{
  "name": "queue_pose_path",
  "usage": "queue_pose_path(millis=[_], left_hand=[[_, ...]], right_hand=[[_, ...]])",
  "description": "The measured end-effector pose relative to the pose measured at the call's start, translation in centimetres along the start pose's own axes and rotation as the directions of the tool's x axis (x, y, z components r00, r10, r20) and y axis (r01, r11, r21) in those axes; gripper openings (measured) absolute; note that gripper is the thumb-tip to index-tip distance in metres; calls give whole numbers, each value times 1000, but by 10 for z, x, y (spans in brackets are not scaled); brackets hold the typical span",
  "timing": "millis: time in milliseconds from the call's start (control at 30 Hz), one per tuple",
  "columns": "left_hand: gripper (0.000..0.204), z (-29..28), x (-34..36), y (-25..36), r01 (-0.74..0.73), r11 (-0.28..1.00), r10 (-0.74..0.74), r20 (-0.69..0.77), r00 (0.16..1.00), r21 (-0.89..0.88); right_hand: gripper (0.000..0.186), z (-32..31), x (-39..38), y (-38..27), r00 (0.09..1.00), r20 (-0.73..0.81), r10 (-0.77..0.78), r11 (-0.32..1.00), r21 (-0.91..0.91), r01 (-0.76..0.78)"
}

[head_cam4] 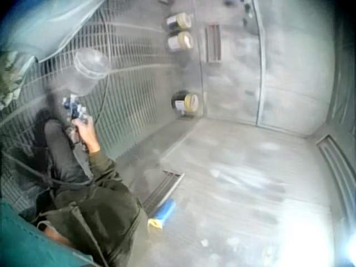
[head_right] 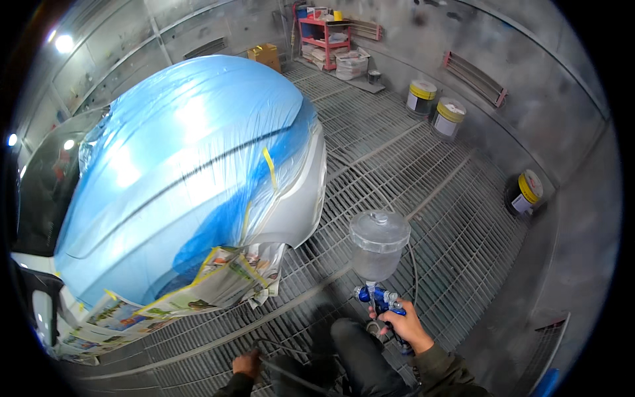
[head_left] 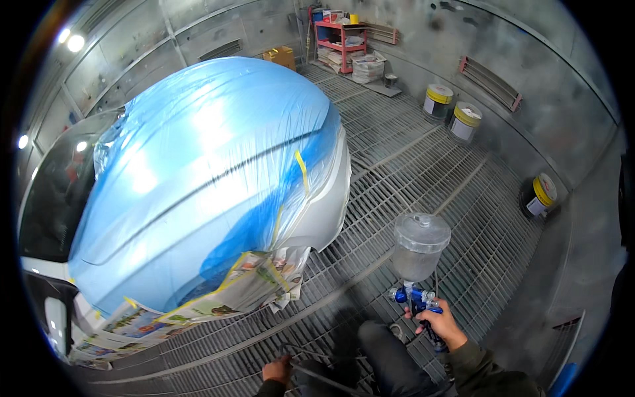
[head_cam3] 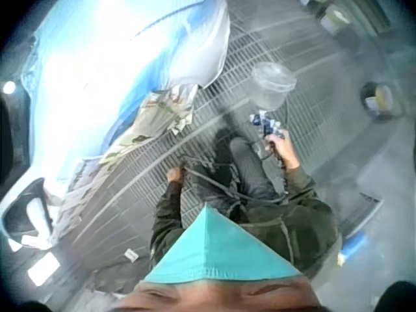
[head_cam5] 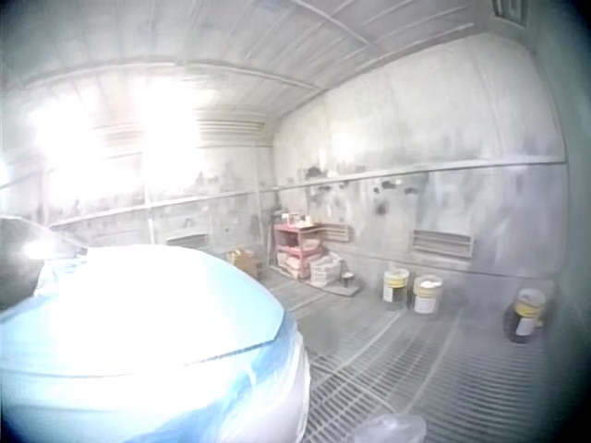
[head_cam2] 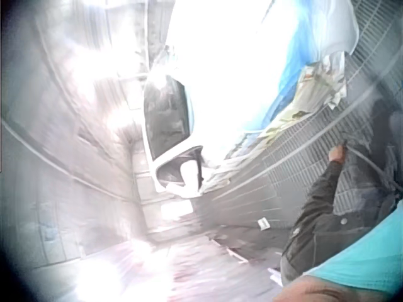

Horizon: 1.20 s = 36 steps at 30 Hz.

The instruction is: The person uses a spray gun to apply paint to the front bumper and lower body of a car in a paint booth. The car is masked with blue plastic and tape. The person moves around the vehicle to cover different areas, including the bumper, side panels, and rear.

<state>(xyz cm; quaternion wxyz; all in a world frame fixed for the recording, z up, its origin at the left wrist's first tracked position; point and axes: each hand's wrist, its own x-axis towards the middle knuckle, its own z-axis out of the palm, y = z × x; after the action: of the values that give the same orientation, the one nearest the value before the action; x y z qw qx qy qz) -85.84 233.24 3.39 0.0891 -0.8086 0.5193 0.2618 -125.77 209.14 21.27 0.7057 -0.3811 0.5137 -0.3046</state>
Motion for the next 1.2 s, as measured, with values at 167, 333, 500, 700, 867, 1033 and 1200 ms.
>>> queue_pose_path(millis=[167,333,500,700,867,1033,1200], left_hand=[[26,-61,-73,27,78,996,-79,7,997,30],[31,-129,-124,81,147,989,-146,150,978,2],[25,-120,-110,106,102,990,-113,120,986,97],[26,-156,-111,198,91,956,-167,261,951,279],[32,-166,-115,238,15,946,-128,331,935,325],[41,-160,-110,278,-78,919,-198,625,755,385],[40,-155,-100,313,-141,925,-173,723,668,352]], right_hand=[[38,-5,-96,-96,995,-96,-15,998,60,21],[42,-44,-191,-174,965,-198,-174,973,117,200],[50,-119,-239,-220,972,-124,-201,973,86,212],[57,-194,-267,-253,921,-280,-271,945,106,310],[51,-233,-276,-237,783,-443,-437,879,-25,477],[50,-254,-271,-245,779,-468,-417,887,-23,462],[50,-283,-243,-252,804,-457,-381,915,-63,398]])
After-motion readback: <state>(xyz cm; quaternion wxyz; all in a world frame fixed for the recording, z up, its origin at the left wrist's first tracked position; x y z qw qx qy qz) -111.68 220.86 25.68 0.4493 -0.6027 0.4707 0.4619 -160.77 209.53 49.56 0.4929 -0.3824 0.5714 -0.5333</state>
